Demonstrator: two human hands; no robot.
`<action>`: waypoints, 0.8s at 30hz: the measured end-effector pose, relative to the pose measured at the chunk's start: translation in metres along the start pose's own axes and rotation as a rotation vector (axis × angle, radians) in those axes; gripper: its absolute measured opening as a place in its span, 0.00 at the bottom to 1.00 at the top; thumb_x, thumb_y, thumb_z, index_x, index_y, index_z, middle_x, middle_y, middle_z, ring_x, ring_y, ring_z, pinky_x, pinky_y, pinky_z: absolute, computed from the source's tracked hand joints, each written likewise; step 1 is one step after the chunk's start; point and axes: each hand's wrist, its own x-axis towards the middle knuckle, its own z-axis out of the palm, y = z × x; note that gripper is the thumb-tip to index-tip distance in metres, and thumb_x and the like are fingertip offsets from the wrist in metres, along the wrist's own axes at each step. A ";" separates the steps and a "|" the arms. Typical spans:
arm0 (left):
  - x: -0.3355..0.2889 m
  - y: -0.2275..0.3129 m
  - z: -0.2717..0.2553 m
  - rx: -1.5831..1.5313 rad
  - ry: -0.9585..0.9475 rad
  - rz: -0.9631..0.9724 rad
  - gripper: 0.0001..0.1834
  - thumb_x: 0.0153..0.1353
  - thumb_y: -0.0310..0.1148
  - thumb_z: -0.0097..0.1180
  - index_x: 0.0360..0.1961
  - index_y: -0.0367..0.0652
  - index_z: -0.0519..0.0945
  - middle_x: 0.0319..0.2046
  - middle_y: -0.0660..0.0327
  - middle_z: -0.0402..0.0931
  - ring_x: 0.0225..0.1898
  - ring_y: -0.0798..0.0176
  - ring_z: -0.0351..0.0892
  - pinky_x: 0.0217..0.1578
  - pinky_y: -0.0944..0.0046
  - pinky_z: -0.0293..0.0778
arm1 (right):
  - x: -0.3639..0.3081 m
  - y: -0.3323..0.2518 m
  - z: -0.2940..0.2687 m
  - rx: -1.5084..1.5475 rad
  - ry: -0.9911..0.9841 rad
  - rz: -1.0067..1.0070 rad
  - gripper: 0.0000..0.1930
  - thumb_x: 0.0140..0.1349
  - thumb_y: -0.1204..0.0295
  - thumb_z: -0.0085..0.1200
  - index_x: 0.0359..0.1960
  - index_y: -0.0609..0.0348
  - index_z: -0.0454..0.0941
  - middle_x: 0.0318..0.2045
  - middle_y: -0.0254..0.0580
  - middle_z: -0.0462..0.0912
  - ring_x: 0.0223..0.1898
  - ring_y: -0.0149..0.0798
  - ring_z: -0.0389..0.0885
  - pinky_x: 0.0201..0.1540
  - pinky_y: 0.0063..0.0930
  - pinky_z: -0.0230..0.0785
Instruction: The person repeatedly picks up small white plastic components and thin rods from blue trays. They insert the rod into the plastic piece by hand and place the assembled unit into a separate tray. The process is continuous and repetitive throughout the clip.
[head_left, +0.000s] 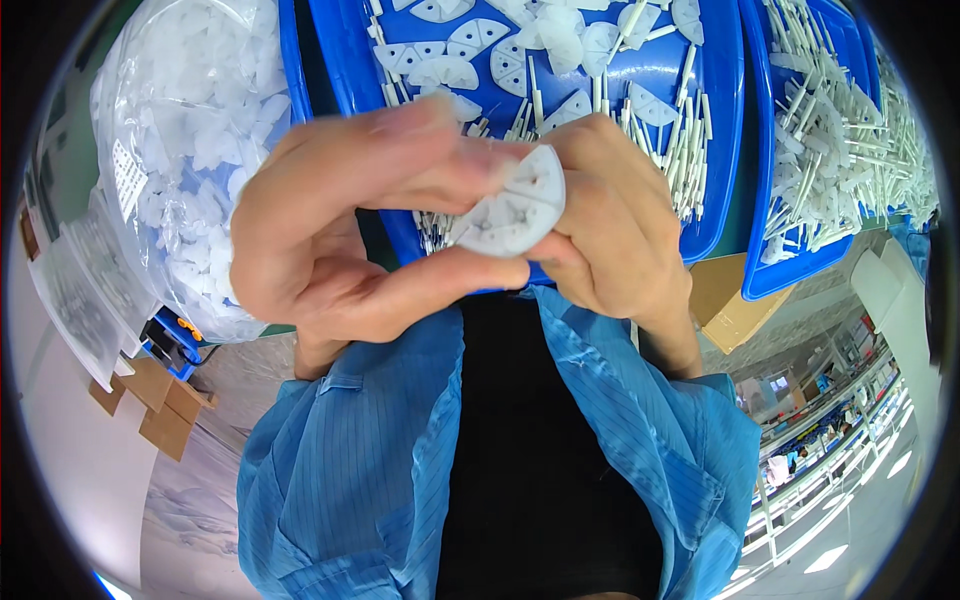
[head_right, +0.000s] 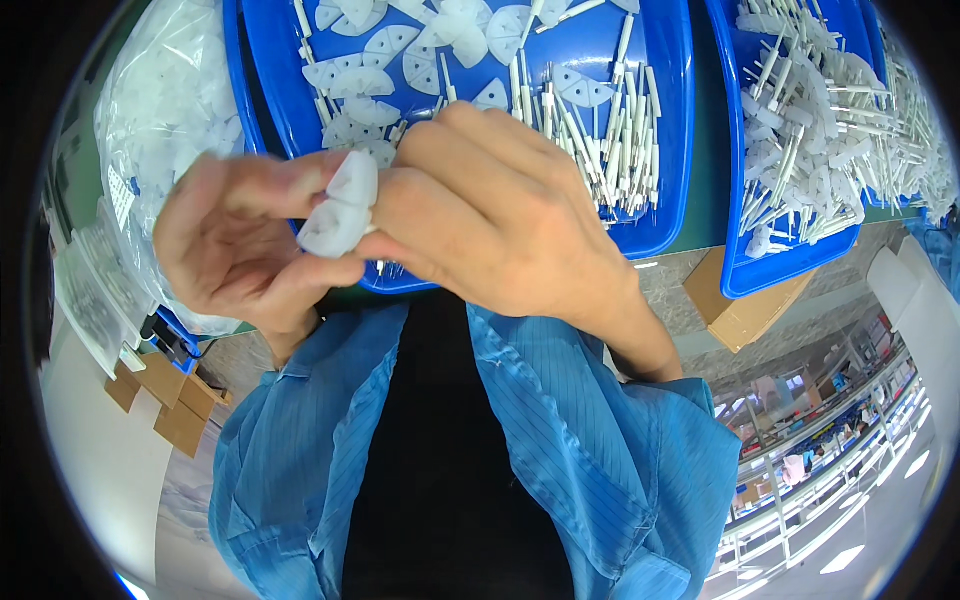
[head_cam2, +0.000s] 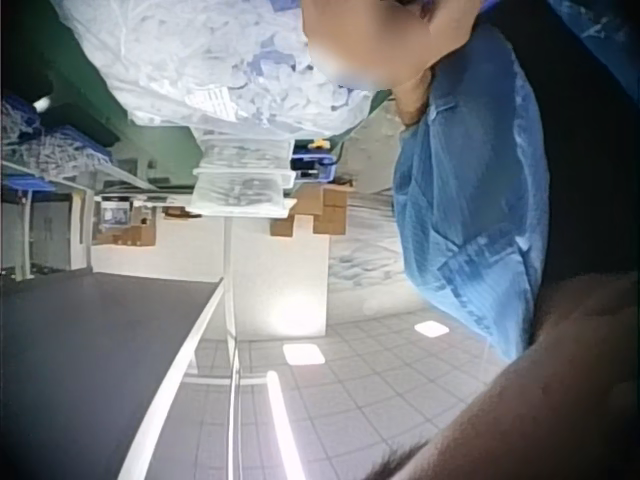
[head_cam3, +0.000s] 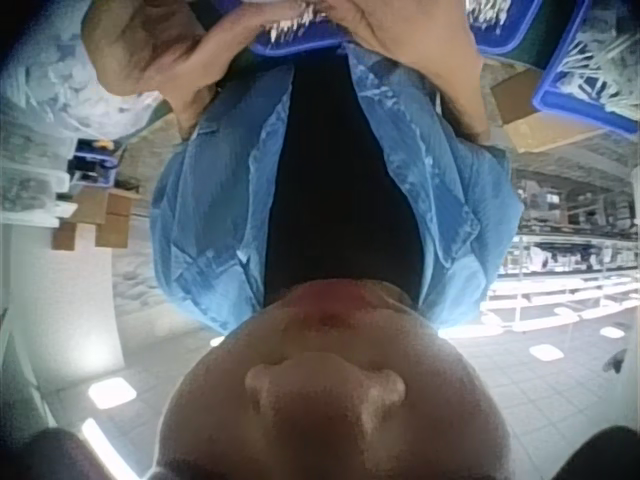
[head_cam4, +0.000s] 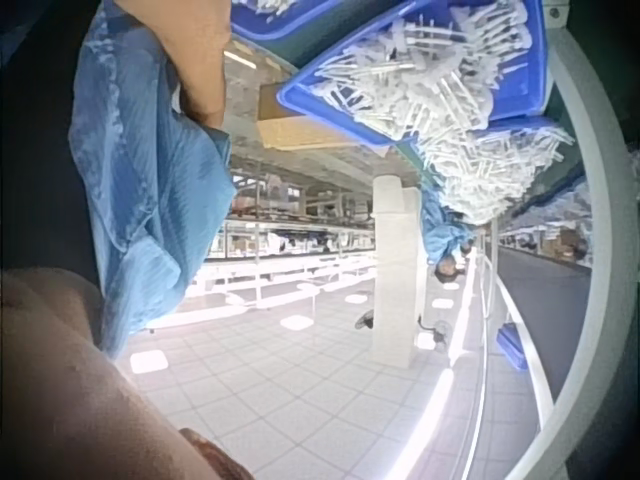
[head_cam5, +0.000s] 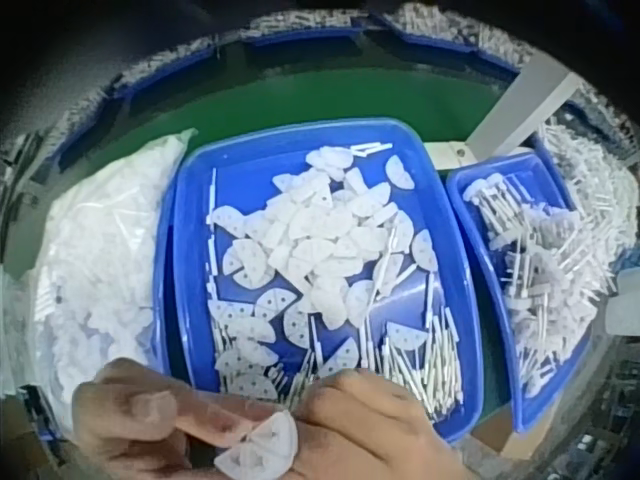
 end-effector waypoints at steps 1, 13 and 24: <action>0.002 0.000 0.002 0.063 0.013 -0.008 0.33 0.40 0.30 0.75 0.49 0.35 0.74 0.43 0.44 0.75 0.36 0.49 0.84 0.38 0.58 0.82 | 0.001 0.002 -0.001 -0.009 -0.025 -0.012 0.14 0.52 0.66 0.63 0.33 0.62 0.77 0.30 0.45 0.75 0.26 0.44 0.72 0.26 0.33 0.66; 0.002 -0.006 0.016 0.141 0.141 -0.031 0.24 0.36 0.36 0.77 0.37 0.45 0.82 0.51 0.45 0.69 0.39 0.44 0.85 0.37 0.59 0.83 | -0.001 -0.004 -0.017 -0.017 -0.180 0.095 0.15 0.54 0.65 0.61 0.32 0.66 0.77 0.33 0.49 0.75 0.33 0.48 0.74 0.33 0.36 0.67; 0.002 0.002 0.004 0.044 0.013 -0.120 0.26 0.35 0.34 0.78 0.37 0.38 0.79 0.37 0.50 0.76 0.37 0.51 0.85 0.34 0.61 0.83 | -0.004 -0.007 -0.014 -0.033 -0.160 0.093 0.15 0.54 0.63 0.62 0.31 0.65 0.78 0.29 0.45 0.74 0.30 0.44 0.71 0.31 0.33 0.63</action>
